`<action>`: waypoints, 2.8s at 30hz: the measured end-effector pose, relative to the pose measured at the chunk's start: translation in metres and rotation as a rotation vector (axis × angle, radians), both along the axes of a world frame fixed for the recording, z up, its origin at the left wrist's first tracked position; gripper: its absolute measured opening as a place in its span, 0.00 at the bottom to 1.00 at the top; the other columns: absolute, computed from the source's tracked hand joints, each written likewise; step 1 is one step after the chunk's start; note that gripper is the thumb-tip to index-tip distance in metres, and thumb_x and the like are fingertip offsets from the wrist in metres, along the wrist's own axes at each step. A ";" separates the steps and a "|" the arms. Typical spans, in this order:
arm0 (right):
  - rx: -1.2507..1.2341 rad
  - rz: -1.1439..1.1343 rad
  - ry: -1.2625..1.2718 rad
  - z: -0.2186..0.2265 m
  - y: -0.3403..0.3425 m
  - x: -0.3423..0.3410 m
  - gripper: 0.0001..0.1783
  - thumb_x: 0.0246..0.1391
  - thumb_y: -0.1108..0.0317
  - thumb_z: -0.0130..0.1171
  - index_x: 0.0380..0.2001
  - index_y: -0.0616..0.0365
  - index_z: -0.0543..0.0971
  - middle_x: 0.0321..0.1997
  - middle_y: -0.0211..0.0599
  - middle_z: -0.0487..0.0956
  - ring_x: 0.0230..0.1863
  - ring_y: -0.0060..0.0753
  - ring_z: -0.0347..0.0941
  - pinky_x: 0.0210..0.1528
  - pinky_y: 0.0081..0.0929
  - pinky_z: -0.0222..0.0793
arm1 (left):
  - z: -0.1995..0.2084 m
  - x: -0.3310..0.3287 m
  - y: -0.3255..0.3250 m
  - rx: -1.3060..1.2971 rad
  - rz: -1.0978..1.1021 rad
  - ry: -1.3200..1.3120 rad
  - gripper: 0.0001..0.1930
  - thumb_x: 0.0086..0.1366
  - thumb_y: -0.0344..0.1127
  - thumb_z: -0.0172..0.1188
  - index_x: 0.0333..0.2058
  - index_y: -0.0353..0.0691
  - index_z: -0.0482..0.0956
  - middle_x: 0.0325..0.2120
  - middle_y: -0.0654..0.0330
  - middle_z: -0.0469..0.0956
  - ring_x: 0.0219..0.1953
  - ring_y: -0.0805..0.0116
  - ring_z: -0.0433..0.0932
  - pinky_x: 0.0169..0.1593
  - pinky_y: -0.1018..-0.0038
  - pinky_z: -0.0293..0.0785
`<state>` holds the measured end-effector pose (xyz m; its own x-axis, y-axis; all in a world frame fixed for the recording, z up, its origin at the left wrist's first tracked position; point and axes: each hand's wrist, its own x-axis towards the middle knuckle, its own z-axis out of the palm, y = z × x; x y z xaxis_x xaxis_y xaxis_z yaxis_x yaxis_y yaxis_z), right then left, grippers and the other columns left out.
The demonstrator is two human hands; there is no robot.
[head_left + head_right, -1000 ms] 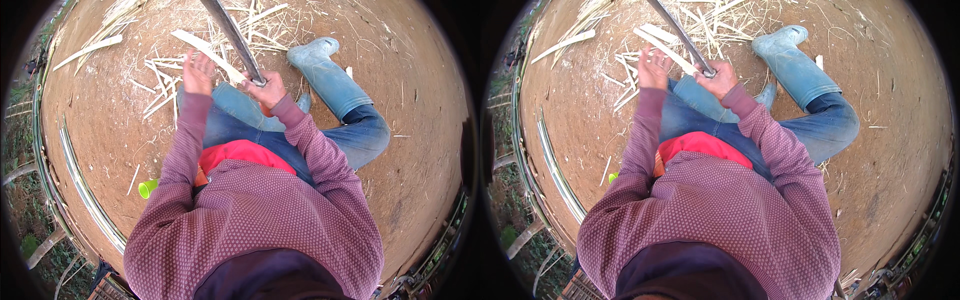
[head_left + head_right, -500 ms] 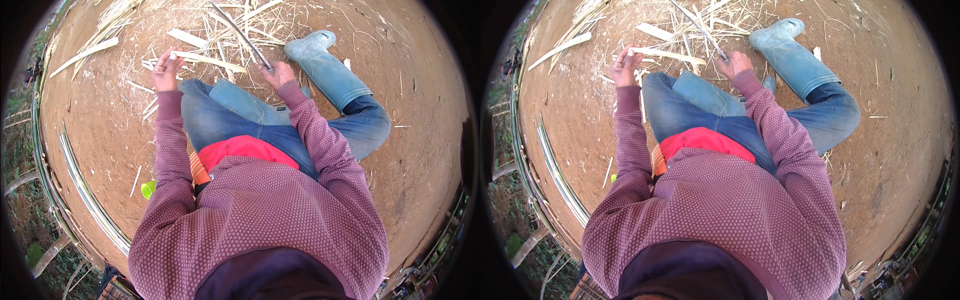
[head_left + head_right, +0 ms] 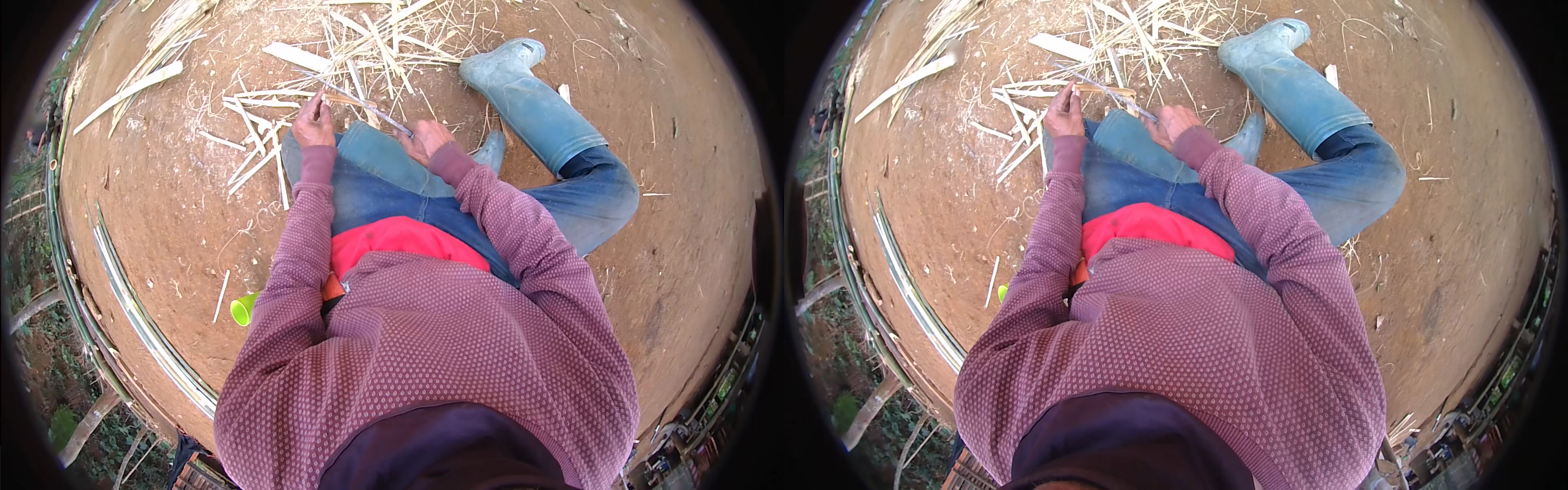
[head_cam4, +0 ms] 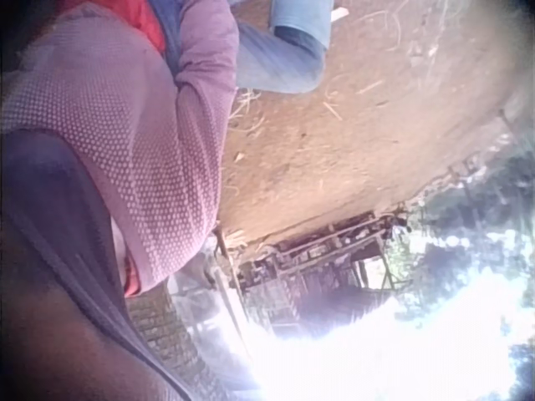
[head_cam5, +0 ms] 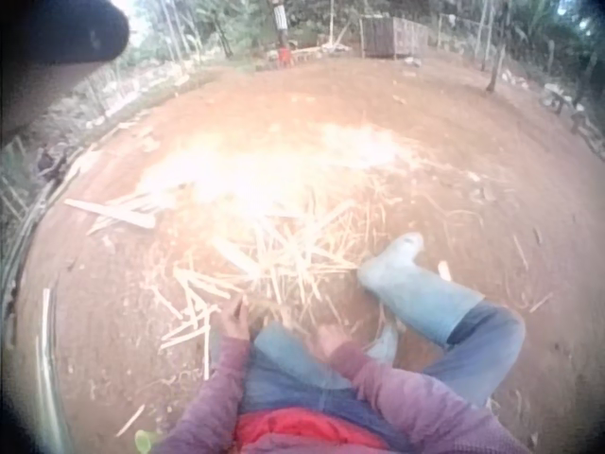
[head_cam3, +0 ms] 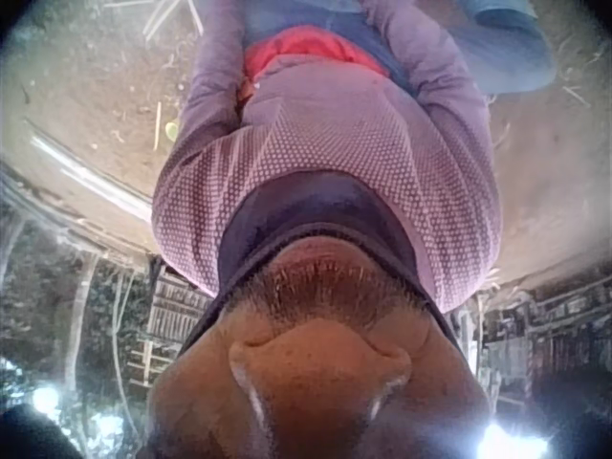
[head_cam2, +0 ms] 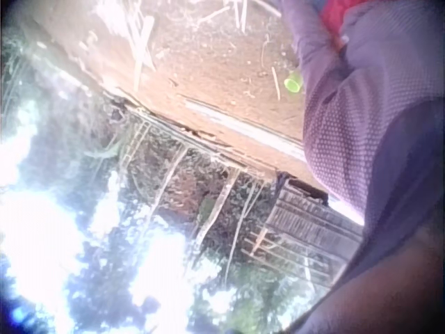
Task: The person sits on the ground and uses a machete to split long bamboo poles into thin strips. They repeatedly pick up bamboo pieces, position them on their leg, and strike them with the machete to create smaller slats, which accumulate on the ground.
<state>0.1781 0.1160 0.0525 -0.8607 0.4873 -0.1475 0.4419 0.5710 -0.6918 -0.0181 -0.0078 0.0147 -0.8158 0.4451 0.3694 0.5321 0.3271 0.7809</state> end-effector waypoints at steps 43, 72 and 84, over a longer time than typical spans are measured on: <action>0.147 -0.044 -0.351 -0.062 0.039 -0.006 0.17 0.45 0.58 0.52 0.32 0.60 0.78 0.33 0.55 0.77 0.37 0.56 0.75 0.40 0.45 0.71 | -0.005 0.006 0.000 0.113 0.044 -0.140 0.14 0.58 0.31 0.56 0.41 0.30 0.76 0.30 0.50 0.79 0.32 0.64 0.78 0.40 0.72 0.73; -0.024 -0.020 -0.061 -0.005 0.007 -0.005 0.18 0.49 0.57 0.51 0.28 0.63 0.79 0.24 0.56 0.76 0.30 0.56 0.75 0.38 0.44 0.70 | 0.016 0.016 0.002 -0.024 -0.019 -0.005 0.08 0.54 0.33 0.64 0.28 0.34 0.79 0.23 0.58 0.79 0.25 0.73 0.77 0.31 0.78 0.73; 0.021 -0.029 -0.116 -0.021 0.013 -0.005 0.17 0.47 0.58 0.54 0.26 0.65 0.77 0.25 0.56 0.76 0.31 0.54 0.75 0.37 0.41 0.71 | 0.015 0.014 0.014 -0.041 0.096 -0.076 0.09 0.55 0.34 0.61 0.23 0.35 0.75 0.16 0.56 0.75 0.19 0.67 0.74 0.26 0.73 0.69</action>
